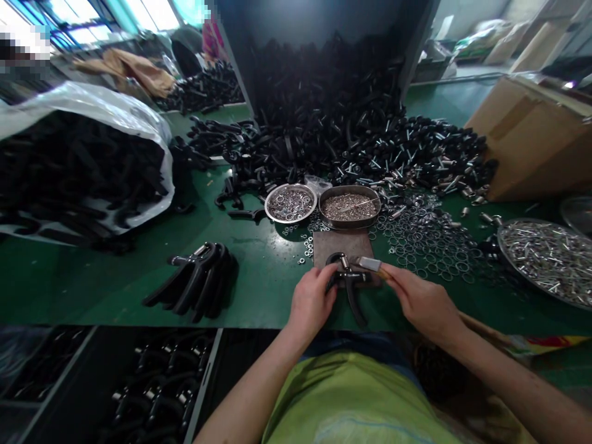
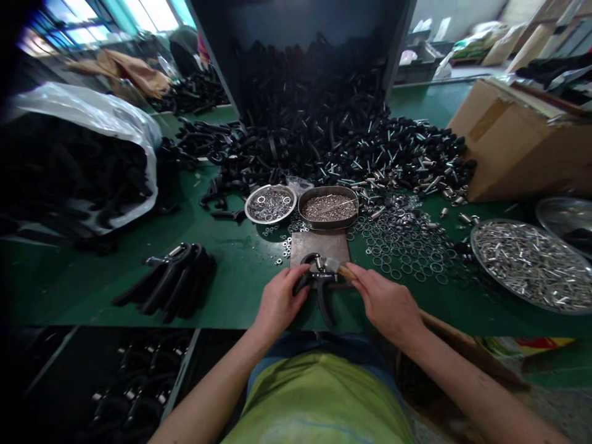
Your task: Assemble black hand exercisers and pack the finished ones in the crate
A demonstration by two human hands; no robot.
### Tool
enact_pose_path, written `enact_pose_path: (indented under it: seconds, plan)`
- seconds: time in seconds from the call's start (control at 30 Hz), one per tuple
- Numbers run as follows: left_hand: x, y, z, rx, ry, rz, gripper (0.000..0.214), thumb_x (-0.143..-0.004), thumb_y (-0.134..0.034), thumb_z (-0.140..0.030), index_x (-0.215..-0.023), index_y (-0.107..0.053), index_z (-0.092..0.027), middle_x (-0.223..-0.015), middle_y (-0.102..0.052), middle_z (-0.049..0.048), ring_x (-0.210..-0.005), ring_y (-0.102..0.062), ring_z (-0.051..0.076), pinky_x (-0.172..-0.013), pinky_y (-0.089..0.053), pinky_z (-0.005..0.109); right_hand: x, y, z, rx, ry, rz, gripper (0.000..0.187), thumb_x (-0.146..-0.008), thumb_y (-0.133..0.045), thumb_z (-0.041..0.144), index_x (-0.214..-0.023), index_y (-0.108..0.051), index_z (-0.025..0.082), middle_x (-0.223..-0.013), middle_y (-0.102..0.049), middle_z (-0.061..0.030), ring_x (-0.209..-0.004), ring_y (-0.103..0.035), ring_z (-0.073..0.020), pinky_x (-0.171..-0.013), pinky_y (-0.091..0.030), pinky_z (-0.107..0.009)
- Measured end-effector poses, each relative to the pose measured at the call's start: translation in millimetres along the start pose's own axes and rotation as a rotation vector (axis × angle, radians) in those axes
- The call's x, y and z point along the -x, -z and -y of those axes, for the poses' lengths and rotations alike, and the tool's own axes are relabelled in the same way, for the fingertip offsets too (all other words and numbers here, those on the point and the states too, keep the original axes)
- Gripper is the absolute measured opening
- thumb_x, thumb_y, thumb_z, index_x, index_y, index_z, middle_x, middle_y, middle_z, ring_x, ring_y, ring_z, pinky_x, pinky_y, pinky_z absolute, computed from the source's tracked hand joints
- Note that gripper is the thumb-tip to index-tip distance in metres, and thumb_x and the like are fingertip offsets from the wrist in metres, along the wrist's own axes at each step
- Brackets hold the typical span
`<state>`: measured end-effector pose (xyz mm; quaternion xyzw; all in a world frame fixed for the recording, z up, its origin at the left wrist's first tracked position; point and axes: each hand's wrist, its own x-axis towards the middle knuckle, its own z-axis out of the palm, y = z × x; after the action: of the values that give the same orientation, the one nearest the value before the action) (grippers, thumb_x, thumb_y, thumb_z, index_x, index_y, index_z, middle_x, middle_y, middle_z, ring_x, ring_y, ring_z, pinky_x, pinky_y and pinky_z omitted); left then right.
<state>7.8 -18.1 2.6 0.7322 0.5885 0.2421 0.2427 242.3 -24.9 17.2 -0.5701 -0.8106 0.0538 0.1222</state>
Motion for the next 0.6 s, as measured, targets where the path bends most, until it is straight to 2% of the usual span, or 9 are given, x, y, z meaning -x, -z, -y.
enact_pose_path:
  seconds: [0.1, 0.2, 0.27, 0.33, 0.47, 0.53, 0.6]
  plan:
    - [-4.1, 3.4, 0.4, 0.291, 0.122, 0.018, 0.032, -0.081, -0.057, -0.022, -0.112, -0.063, -0.026, -0.090, -0.062, 0.0022, -0.079, -0.059, 0.015, -0.076, -0.048, 0.029, 8.9, -9.6, -25.8, 0.180, -0.088, -0.097, 0.040, -0.094, -0.035, 0.031, -0.128, -0.052, 0.021, -0.093, -0.068, -0.0075, -0.077, -0.063, -0.0202, -0.063, -0.046, -0.030]
    - [-5.8, -0.7, -5.0, 0.830, 0.401, 0.071, 0.037, -0.078, -0.062, -0.032, -0.113, -0.062, -0.018, -0.090, -0.066, 0.0054, -0.074, -0.062, 0.016, -0.067, -0.052, 0.029, 6.4, -13.4, -46.1, 0.275, -0.098, -0.108, 0.037, -0.092, -0.039, 0.032, -0.119, -0.060, 0.019, -0.087, -0.065, -0.0086, -0.081, -0.059, -0.0228, -0.067, -0.043, -0.032]
    - [-3.4, -6.6, -13.9, 1.116, 0.565, 0.095, 0.043, -0.076, -0.065, -0.033, -0.114, -0.061, -0.014, -0.099, -0.066, 0.0097, -0.079, -0.064, 0.018, -0.069, -0.054, 0.031, -8.0, -9.6, -51.2, 0.233, -0.060, -0.122, 0.034, -0.092, -0.040, 0.031, -0.113, -0.063, 0.016, -0.091, -0.064, -0.0102, -0.090, -0.055, -0.0240, -0.076, -0.042, -0.033]
    - [2.0, -12.1, -25.2, 1.278, 0.643, 0.100, 0.047, -0.075, -0.067, -0.029, -0.119, -0.058, -0.014, -0.115, -0.063, 0.0122, -0.093, -0.064, 0.020, -0.082, -0.053, 0.034, -34.0, -1.1, -50.1, 0.163, -0.019, -0.152, 0.033, -0.092, -0.039, 0.028, -0.107, -0.065, 0.014, -0.096, -0.063, -0.0112, -0.095, -0.052, -0.0239, -0.082, -0.041, -0.034]
    - [14.6, -13.9, -43.9, 1.345, 0.621, 0.129, 0.056, -0.075, -0.068, -0.026, -0.128, -0.052, -0.020, -0.137, -0.049, 0.0084, -0.124, -0.047, 0.022, -0.106, -0.036, 0.036, -110.1, 17.7, -41.1, 0.139, -0.016, -0.128, 0.034, -0.091, -0.038, 0.028, -0.096, -0.069, 0.015, -0.097, -0.065, -0.0117, -0.096, -0.050, -0.0245, -0.082, -0.041, -0.036]
    - [18.0, -8.0, -48.5, 1.287, 0.613, 0.162, 0.059, -0.074, -0.069, -0.028, -0.129, -0.051, -0.021, -0.141, -0.044, 0.0080, -0.130, -0.040, 0.023, -0.109, -0.032, 0.036, -150.0, 20.8, -37.7, 0.223, -0.060, 0.011, 0.033, -0.089, -0.041, 0.029, -0.092, -0.071, 0.015, -0.096, -0.066, -0.0138, -0.100, -0.051, -0.0276, -0.077, -0.042, -0.036]
    - [17.3, 1.7, -49.9, 1.192, 0.608, 0.211, 0.061, -0.073, -0.070, -0.030, -0.130, -0.050, -0.021, -0.143, -0.040, 0.0087, -0.130, -0.039, 0.024, -0.108, -0.034, 0.037, -183.6, 17.9, -35.3, 0.304, -0.114, 0.184, 0.031, -0.084, -0.049, 0.031, -0.091, -0.072, 0.012, -0.098, -0.066, -0.0179, -0.102, -0.053, -0.0304, -0.075, -0.043, -0.036]
